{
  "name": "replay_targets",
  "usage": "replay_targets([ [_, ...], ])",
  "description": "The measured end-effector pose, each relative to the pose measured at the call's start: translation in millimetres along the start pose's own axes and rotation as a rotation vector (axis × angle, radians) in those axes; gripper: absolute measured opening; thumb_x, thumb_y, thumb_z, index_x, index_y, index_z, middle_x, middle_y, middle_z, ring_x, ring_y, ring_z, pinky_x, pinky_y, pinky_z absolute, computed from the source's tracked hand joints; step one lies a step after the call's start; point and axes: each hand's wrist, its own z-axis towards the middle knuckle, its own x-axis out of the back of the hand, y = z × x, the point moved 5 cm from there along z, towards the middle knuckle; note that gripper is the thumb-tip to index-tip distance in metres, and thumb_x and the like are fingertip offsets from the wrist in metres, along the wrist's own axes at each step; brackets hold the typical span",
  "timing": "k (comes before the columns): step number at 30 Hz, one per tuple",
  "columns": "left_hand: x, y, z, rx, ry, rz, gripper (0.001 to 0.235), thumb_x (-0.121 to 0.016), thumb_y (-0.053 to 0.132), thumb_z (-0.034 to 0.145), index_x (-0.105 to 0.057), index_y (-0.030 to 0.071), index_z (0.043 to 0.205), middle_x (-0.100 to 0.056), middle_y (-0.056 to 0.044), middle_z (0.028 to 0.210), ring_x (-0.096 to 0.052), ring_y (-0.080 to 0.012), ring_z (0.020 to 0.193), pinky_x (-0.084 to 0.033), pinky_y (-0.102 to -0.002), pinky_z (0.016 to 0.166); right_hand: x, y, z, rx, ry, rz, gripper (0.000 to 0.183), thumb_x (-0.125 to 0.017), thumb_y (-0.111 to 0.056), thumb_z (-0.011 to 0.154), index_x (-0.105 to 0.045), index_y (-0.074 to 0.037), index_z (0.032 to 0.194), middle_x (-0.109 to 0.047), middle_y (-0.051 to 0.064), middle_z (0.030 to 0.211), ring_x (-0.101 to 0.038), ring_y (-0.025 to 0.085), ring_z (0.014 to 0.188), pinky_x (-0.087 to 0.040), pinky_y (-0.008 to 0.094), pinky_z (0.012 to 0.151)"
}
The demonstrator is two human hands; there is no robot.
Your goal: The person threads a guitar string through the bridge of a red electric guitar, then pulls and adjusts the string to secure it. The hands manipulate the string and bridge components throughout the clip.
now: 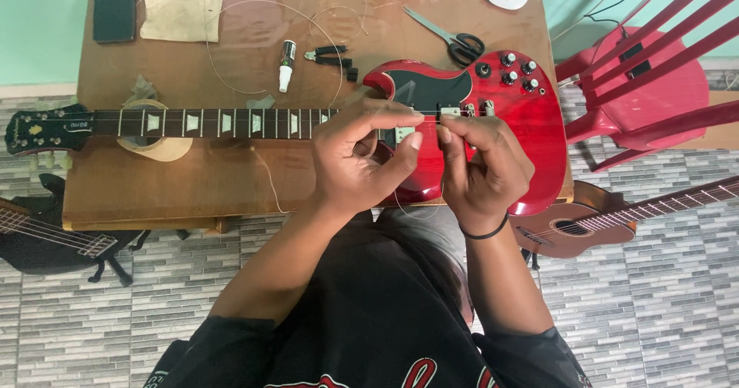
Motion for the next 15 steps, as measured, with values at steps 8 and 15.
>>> replay_targets([
  [8, -3, 11, 3, -0.031, -0.028, 0.090, 0.010, -0.082, 0.008, 0.088, -0.079, 0.007, 0.097, -0.076, -0.007, 0.087, -0.057, -0.0106, 0.059, -0.050, -0.026, 0.051, -2, -6, -1, 0.063, 0.000, -0.080, 0.001, -0.078, 0.008, 0.094, -0.079, 0.008, 0.094, -0.073, 0.017, 0.080, -0.067, 0.029, 0.062, -0.056, 0.038, 0.057],
  [15, -3, 13, 1, -0.172, 0.010, 0.293, 0.008, -0.080, 0.005, 0.086, -0.077, 0.009, 0.092, -0.075, -0.006, 0.084, -0.074, -0.0255, 0.071, -0.061, -0.035, 0.067, -6, -14, 2, 0.124, -0.002, -0.186, 0.002, -0.078, 0.006, 0.095, -0.080, 0.005, 0.097, -0.070, 0.015, 0.077, -0.065, 0.029, 0.061, -0.055, 0.039, 0.059],
])
